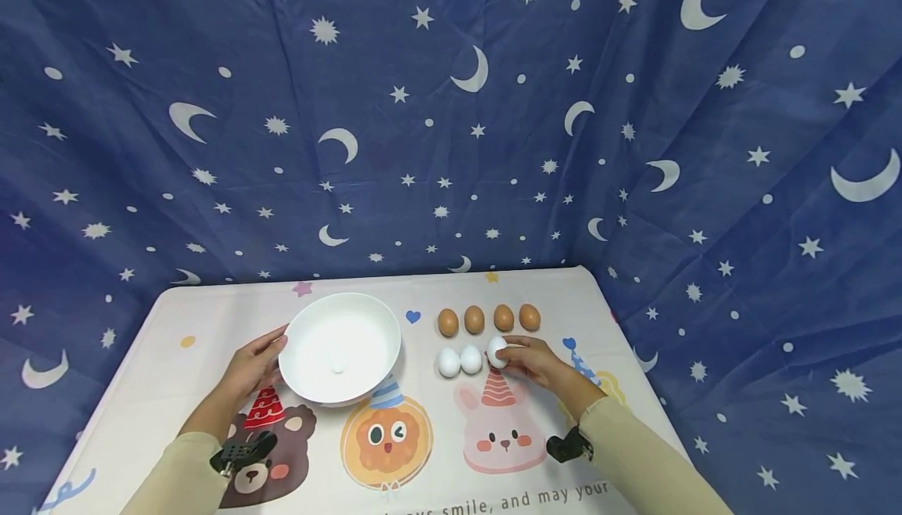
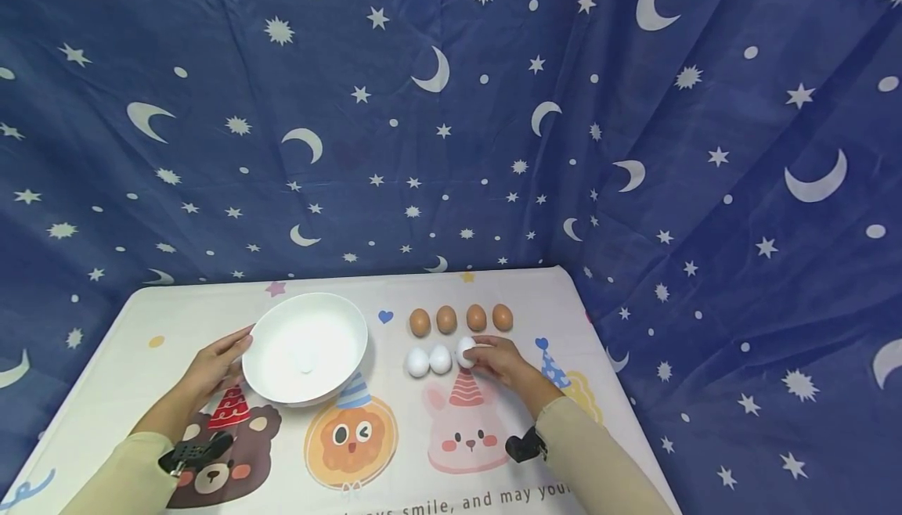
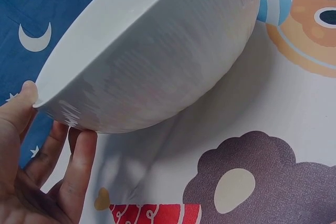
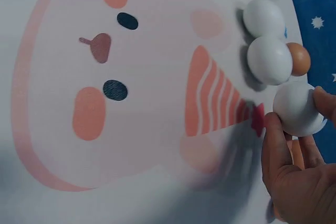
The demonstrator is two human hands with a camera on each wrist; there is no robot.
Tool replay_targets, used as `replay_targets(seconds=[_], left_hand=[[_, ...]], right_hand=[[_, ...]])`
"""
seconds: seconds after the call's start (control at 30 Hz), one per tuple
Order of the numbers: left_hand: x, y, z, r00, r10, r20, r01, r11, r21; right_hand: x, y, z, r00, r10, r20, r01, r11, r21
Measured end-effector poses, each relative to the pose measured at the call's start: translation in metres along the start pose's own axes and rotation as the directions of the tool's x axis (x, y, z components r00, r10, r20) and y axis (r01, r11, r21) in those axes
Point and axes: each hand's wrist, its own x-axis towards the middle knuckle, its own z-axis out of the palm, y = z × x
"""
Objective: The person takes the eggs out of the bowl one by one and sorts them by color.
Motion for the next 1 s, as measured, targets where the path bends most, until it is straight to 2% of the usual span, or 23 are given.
replay_targets(seconds=[0.2,0.7,1.0], left_hand=[[0.002,-0.002,-0.001,1.0,-0.01,0.004,0.01,1.0,-0.015],[0.001,-0.001,-0.001,1.0,-0.015,-0.007,0.015,0.999,-0.03],[0.001,0.0,0.0,1.0,-0.011,-0.011,0.01,1.0,-0.023]], right_hand=[[0.003,0.009,0.001,0.998,0.013,-0.059,-0.014,1.0,-0.014],[0.006,0.015,0.008,0.998,-0.03,-0.064,0.027,0.999,-0.035],[0.006,0.015,0.009,0.995,-0.017,-0.098,0.009,0.997,-0.08]])
